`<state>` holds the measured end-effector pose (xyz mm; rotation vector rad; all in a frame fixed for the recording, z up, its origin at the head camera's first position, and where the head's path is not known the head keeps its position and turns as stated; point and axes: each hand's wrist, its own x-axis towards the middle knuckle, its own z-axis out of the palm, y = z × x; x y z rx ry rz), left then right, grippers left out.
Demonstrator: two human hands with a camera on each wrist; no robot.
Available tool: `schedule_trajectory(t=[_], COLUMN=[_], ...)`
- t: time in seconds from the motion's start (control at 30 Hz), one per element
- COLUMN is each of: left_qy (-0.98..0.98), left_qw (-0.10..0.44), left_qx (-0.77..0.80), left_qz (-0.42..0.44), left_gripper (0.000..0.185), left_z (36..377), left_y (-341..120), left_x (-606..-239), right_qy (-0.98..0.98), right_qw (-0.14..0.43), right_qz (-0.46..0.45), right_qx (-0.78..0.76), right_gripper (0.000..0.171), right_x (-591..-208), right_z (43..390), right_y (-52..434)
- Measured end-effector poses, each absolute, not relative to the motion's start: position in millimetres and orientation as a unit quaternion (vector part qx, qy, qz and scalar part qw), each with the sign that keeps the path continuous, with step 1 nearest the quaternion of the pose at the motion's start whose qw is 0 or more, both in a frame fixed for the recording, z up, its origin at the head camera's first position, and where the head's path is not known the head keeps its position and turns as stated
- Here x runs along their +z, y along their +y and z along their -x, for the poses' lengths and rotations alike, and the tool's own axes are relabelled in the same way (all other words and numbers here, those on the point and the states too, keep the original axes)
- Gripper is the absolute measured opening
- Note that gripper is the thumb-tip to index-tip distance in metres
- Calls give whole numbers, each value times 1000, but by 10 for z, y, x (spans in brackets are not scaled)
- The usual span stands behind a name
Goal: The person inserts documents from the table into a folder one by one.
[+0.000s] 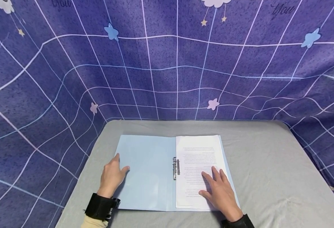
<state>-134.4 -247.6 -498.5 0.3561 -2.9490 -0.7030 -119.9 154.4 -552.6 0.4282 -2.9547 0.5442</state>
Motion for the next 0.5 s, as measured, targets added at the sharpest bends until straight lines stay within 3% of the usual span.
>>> schedule_trajectory(t=[0.5], left_qy=[-963], left_qw=[40], left_qx=[-264], left_qz=[-13], left_gripper=[74], left_z=[1246], left_y=[-2649], left_x=[-3971], right_qy=[-972], right_qw=[43], right_qz=[-142], right_qx=[181], right_gripper=[70], right_x=[-5494], right_z=[1173], right_y=[1556])
